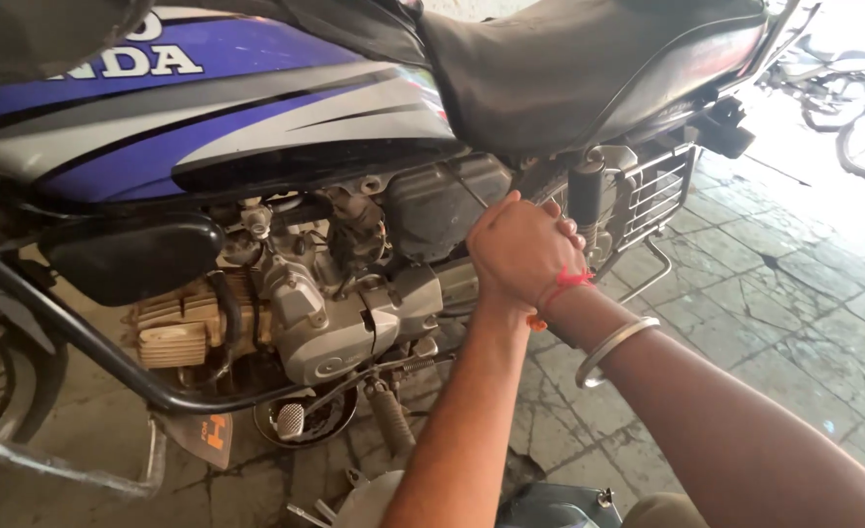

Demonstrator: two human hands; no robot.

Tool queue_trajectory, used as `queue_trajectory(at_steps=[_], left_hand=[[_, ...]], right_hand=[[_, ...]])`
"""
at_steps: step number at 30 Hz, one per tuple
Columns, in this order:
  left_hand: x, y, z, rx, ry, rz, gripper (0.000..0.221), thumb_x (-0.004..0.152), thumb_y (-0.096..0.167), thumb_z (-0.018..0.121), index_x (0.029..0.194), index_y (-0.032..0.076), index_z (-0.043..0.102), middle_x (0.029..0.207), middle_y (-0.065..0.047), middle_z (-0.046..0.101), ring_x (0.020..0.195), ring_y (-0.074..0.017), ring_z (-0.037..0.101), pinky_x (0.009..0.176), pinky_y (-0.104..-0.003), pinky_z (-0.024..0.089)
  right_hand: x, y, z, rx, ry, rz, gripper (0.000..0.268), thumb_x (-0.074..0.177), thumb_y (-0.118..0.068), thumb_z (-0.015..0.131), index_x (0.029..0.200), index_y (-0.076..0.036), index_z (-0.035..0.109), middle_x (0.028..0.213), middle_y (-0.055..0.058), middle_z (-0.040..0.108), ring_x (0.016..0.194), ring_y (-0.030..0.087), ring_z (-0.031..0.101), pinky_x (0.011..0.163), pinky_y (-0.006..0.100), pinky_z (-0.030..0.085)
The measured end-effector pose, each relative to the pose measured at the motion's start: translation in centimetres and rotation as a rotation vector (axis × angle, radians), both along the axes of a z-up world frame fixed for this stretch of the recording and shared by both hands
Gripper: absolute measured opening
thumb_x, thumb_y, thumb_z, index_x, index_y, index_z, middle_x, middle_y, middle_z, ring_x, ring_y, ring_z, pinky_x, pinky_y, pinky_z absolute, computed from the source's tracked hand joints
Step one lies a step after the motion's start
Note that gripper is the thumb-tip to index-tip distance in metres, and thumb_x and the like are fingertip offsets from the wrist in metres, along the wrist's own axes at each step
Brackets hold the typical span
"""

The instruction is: Removing side panels and working on motorcycle engine components.

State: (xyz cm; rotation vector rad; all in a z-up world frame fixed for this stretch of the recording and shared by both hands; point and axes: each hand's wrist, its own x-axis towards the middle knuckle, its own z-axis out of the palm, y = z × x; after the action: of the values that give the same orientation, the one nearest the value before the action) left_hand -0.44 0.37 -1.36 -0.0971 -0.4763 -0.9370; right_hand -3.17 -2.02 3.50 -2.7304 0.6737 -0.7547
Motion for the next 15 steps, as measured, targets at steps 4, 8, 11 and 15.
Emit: queue_trajectory(at_steps=[4,8,11,15], left_hand=[[-0.2,-0.5,0.3,-0.061,0.019,-0.030,0.050,0.099,0.051,0.052,0.100,0.002,0.065,0.086,-0.016,0.066,0.084,-0.0327,0.065,0.078,-0.044,0.054],[-0.1,-1.5,-0.2,-0.180,0.014,0.010,0.048,0.102,0.047,0.051,0.099,0.001,0.066,0.087,-0.017,0.066,0.087,-0.0321,0.063,0.082,-0.043,0.053],[-0.3,-1.8,0.2,-0.280,0.064,0.088,0.041,0.107,0.041,0.048,0.097,0.006,0.067,0.090,-0.014,0.068,0.085,-0.0310,0.062,0.084,-0.044,0.050],[-1.2,-2.5,0.5,-0.437,0.131,0.213,0.036,0.108,0.036,0.043,0.095,0.012,0.067,0.092,-0.010,0.070,0.080,-0.0261,0.059,0.080,-0.045,0.046]], right_hand=[[-0.8,-1.2,-0.1,-0.054,0.002,-0.037,0.042,0.096,-0.035,0.044,0.101,-0.003,0.072,0.099,0.023,0.069,0.093,0.043,0.068,0.086,0.047,0.051],[-1.7,-1.5,-0.5,-0.120,0.016,-0.050,0.041,0.097,-0.035,0.045,0.100,-0.004,0.072,0.096,0.021,0.069,0.091,0.041,0.068,0.085,0.047,0.050],[-1.8,-1.1,-0.2,-0.176,0.010,-0.047,0.040,0.097,-0.035,0.045,0.099,-0.004,0.071,0.094,0.020,0.068,0.089,0.039,0.068,0.084,0.047,0.050],[-2.3,-0.4,-0.3,-0.254,0.012,-0.033,0.039,0.097,-0.034,0.045,0.097,-0.005,0.071,0.092,0.018,0.068,0.087,0.037,0.068,0.082,0.047,0.049]])
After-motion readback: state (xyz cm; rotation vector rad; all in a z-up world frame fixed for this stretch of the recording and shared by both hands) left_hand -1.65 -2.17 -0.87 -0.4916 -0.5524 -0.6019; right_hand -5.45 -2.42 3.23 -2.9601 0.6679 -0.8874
